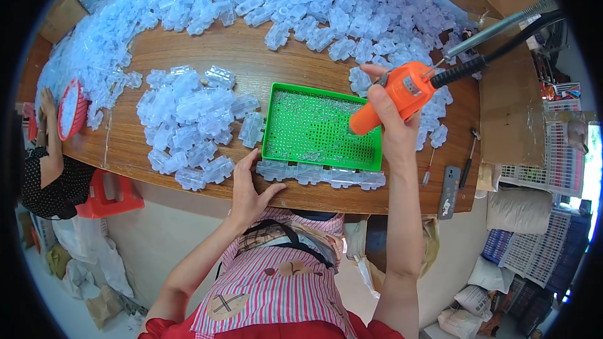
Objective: The person picks up a plastic part and a screw, inserts the screw into the part, and drives it in with a power screwdriver, repeating the process for several parts.
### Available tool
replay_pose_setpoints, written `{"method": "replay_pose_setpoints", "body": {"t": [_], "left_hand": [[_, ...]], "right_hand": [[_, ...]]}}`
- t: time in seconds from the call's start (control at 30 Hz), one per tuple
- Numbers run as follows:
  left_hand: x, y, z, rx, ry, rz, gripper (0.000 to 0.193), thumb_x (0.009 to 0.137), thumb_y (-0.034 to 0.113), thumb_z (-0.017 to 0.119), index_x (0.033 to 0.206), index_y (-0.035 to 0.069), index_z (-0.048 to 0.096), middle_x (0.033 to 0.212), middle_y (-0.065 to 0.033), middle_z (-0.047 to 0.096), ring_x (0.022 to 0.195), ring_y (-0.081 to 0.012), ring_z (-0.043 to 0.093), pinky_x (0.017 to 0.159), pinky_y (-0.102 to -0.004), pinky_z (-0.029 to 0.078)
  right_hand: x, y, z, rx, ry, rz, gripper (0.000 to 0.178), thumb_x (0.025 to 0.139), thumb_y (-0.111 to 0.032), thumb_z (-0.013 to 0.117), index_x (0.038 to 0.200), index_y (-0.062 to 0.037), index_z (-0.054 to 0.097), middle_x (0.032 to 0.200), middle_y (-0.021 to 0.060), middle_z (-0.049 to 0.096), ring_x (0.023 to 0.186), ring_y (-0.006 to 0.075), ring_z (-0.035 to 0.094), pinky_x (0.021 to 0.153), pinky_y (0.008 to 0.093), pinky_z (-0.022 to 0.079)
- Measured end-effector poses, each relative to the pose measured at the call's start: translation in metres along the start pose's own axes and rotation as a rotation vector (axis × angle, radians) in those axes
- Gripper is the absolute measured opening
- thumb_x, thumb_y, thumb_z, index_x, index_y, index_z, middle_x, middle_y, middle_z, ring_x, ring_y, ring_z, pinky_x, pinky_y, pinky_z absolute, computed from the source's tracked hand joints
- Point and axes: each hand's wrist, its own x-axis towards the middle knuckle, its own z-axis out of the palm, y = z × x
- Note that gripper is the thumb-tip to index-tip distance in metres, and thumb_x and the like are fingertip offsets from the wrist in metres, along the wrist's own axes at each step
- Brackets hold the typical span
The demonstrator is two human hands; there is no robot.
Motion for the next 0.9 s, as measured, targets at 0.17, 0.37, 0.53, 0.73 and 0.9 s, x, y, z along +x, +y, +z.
{"method": "replay_pose_setpoints", "body": {"t": [0.17, 0.37, 0.53, 0.73, 0.9], "left_hand": [[0.002, -0.002, -0.007, -0.072, -0.006, -0.002, 0.088, 0.069, 0.02, 0.085, 0.139, 0.0, 0.034, 0.132, -0.0182, 0.045, 0.12, -0.0318, 0.048, 0.101, -0.0387, 0.04], [0.004, 0.007, -0.02, -0.045, 0.033, 0.092, 0.071, 0.073, 0.011, 0.08, 0.132, -0.001, 0.043, 0.132, -0.0193, 0.048, 0.121, -0.034, 0.049, 0.1, -0.0404, 0.041], [0.04, 0.035, -0.042, -0.314, -0.04, -0.131, 0.043, 0.084, 0.006, 0.069, 0.123, -0.002, 0.052, 0.117, -0.0165, 0.058, 0.106, -0.0276, 0.059, 0.09, -0.0337, 0.049], [0.103, 0.035, -0.022, -0.766, -0.279, -0.439, 0.035, 0.095, 0.01, 0.057, 0.127, -0.002, 0.047, 0.118, -0.0132, 0.058, 0.109, -0.0163, 0.056, 0.094, -0.0268, 0.045], [0.138, 0.034, 0.026, -0.468, -0.376, -0.495, 0.048, 0.092, 0.013, 0.055, 0.135, -0.003, 0.041, 0.132, -0.0181, 0.05, 0.123, -0.0261, 0.048, 0.105, -0.0353, 0.036]], "right_hand": [[-0.004, 0.025, 0.024, 0.227, -0.079, -0.039, 0.031, 0.092, -0.025, 0.06, 0.11, -0.0005, 0.056, 0.106, 0.0111, 0.061, 0.082, 0.0168, 0.063, 0.081, 0.0344, 0.052], [-0.003, 0.007, 0.033, -0.004, 0.017, -0.017, 0.05, 0.088, -0.032, 0.067, 0.122, 0.0005, 0.051, 0.114, 0.0092, 0.057, 0.098, 0.019, 0.061, 0.089, 0.0354, 0.048], [-0.037, 0.025, 0.017, -0.499, 0.059, 0.174, 0.06, 0.084, -0.029, 0.072, 0.13, -0.0018, 0.046, 0.117, 0.0115, 0.053, 0.107, 0.0232, 0.053, 0.09, 0.0386, 0.044], [-0.058, 0.058, -0.009, -1.029, 0.036, 0.239, 0.046, 0.081, -0.007, 0.066, 0.122, 0.0054, 0.05, 0.115, 0.0265, 0.053, 0.111, 0.0432, 0.05, 0.097, 0.0474, 0.041], [-0.041, 0.091, 0.001, -1.176, 0.158, 0.141, 0.045, 0.079, -0.011, 0.07, 0.115, 0.0067, 0.052, 0.115, 0.0236, 0.051, 0.108, 0.0412, 0.049, 0.094, 0.0467, 0.042]]}}
